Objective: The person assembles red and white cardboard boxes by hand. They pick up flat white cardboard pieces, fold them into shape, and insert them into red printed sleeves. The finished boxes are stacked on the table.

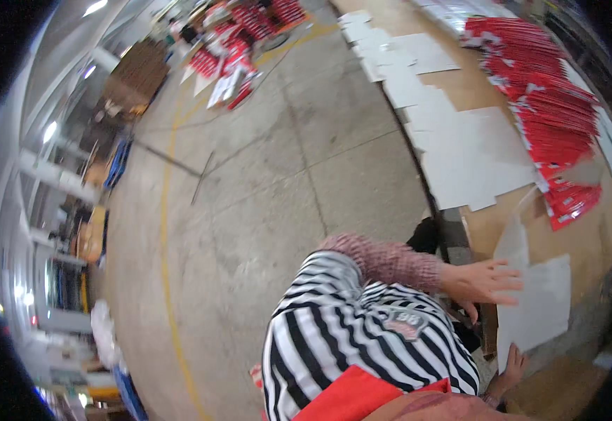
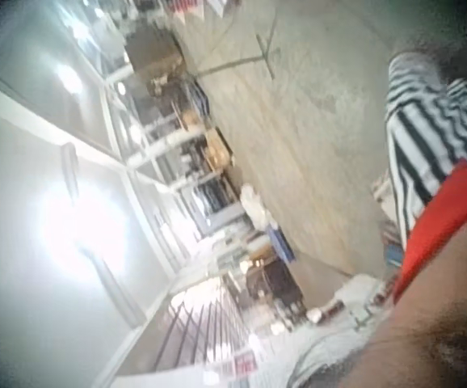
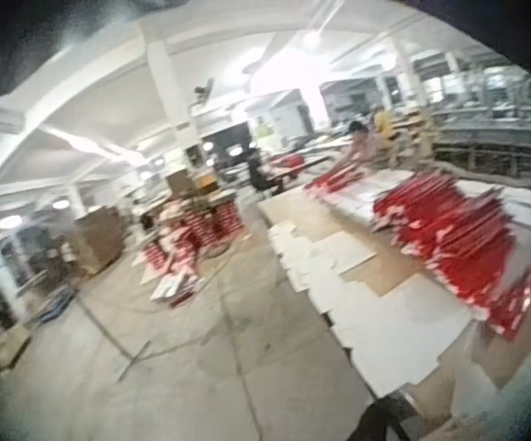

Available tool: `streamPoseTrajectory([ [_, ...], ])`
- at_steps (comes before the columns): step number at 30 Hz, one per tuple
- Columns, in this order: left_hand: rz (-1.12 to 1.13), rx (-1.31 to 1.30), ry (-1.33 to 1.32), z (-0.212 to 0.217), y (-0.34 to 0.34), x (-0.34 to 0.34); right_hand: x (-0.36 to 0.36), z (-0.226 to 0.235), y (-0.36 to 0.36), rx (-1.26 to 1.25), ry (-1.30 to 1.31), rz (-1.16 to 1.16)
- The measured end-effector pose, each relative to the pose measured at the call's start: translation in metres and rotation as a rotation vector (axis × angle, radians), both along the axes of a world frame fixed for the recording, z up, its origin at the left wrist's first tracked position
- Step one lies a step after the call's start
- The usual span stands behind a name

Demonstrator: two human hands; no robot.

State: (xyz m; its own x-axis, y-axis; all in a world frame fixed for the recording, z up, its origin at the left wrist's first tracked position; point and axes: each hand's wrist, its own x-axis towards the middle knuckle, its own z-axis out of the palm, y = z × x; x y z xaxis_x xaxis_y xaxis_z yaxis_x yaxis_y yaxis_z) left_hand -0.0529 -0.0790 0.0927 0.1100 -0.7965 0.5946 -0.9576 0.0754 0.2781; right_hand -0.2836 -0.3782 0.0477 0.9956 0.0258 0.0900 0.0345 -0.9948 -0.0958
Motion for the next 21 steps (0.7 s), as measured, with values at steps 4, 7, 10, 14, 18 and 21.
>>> streamPoseTrajectory([
  [4, -0.08, 0.221, -0.271, -0.073, -0.068, 0.0, -0.053, -0.037, -0.015, 0.012, 0.017, -0.095],
  [7, -0.052, 0.332, -0.334, -0.119, -0.089, 0.003, -0.045, -0.027, -0.002, -0.033, -0.028, -0.143],
  [10, -0.127, 0.53, -0.237, -0.112, -0.101, 0.011, -0.047, -0.025, 0.001, -0.132, -0.091, -0.174],
  [14, -0.184, 0.402, -0.172, -0.099, -0.099, 0.016, -0.056, -0.029, -0.026, -0.042, -0.076, -0.186],
  [18, -0.266, 0.295, 0.022, -0.119, -0.105, 0.031, -0.052, -0.036, -0.048, 0.156, -0.063, -0.093],
  [21, -0.308, 0.147, 0.27, -0.124, -0.114, 0.036, -0.048, -0.028, -0.036, 0.141, -0.062, -0.077],
])
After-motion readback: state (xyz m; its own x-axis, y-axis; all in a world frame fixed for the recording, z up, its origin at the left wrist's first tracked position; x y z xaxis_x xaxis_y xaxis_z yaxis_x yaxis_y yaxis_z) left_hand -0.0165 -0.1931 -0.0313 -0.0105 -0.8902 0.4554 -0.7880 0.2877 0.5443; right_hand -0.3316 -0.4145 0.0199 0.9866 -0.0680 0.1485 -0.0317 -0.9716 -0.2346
